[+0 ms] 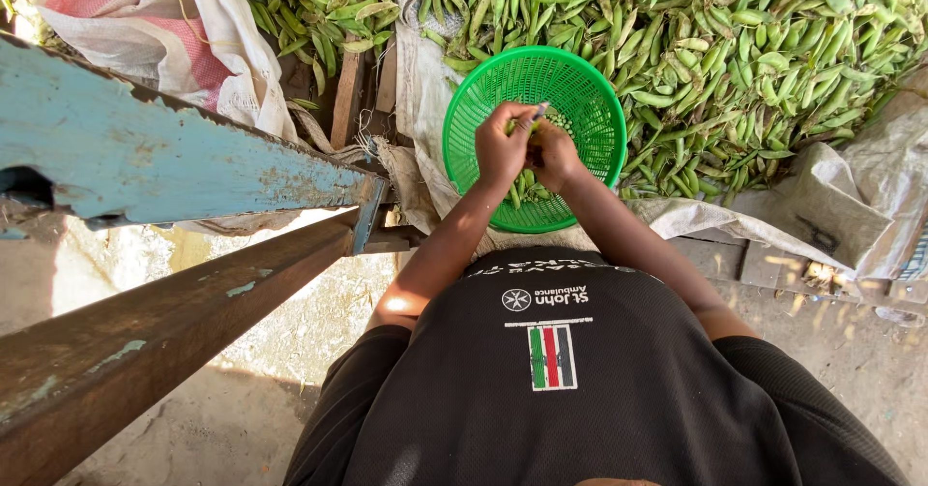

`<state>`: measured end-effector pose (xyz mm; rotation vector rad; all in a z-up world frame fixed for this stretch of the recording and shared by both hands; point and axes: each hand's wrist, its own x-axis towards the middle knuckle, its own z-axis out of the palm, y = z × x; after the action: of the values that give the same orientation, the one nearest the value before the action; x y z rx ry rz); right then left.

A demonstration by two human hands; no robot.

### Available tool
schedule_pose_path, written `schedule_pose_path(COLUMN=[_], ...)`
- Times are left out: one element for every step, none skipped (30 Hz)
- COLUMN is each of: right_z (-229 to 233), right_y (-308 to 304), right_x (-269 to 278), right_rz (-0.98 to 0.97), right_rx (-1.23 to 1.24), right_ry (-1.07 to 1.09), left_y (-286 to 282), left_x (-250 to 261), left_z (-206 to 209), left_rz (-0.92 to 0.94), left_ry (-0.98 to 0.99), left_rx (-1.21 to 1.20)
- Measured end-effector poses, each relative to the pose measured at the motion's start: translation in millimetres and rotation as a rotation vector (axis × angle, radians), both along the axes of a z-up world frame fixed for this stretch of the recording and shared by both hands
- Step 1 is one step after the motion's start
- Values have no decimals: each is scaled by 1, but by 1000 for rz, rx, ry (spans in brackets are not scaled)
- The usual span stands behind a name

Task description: The person shells beans by hand, removing the seeds from the pods and placing them into a green plastic basket while working over a large pile of bean pods.

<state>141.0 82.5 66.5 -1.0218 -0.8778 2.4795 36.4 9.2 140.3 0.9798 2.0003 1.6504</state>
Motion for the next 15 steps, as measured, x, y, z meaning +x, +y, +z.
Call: schedule_pose_path(right_z=[-7,-15,-24,-33,-43,-51,-56,-55,-52,-46,-36,-28,-25,-29,-37], right_y=[-1,-1,2,3,6,14,28,46,53,57,63,69,71,70,69], right_x=[0,-1,-3,-4,-6,0,8,12,15,15,18,20,16,15,14], right_rz=[0,-1,-57,-110,-164,-104,-42,-129,-214,-233,-254,-280,-152,-20,116], right_rx=[-38,-76,-113,-153,-192,-43,104,146,188,109,30,-48,201,445,688], right_ry=[-46,-91,-108,-130,-152,-231,-309,-242,-173,-187,-201,-214,-378,-545,-710], left_y=[-3,-7,-9,-7,-1,-2,-2,4,2,-2,-8,-10,-9,-9,-9], left_x=[3,7,9,9,5,5,-1,-14,-23,-31,-40,-47,-52,-56,-58], left_z=[7,12,14,12,7,-2,-13,-24,-34,-45,-56,-68,-80,-94,-106], left_rz=[-61,-124,-188,-144,-100,-55,-22,8,34,62,91,116,129,146,164], left_ry=[31,61,91,58,26,-14,-245,-470,-696,-812,-928,-1044,-1157,-1275,-1392], left_rx=[105,209,312,332,353,363,319,283,244,233,220,207,230,249,268])
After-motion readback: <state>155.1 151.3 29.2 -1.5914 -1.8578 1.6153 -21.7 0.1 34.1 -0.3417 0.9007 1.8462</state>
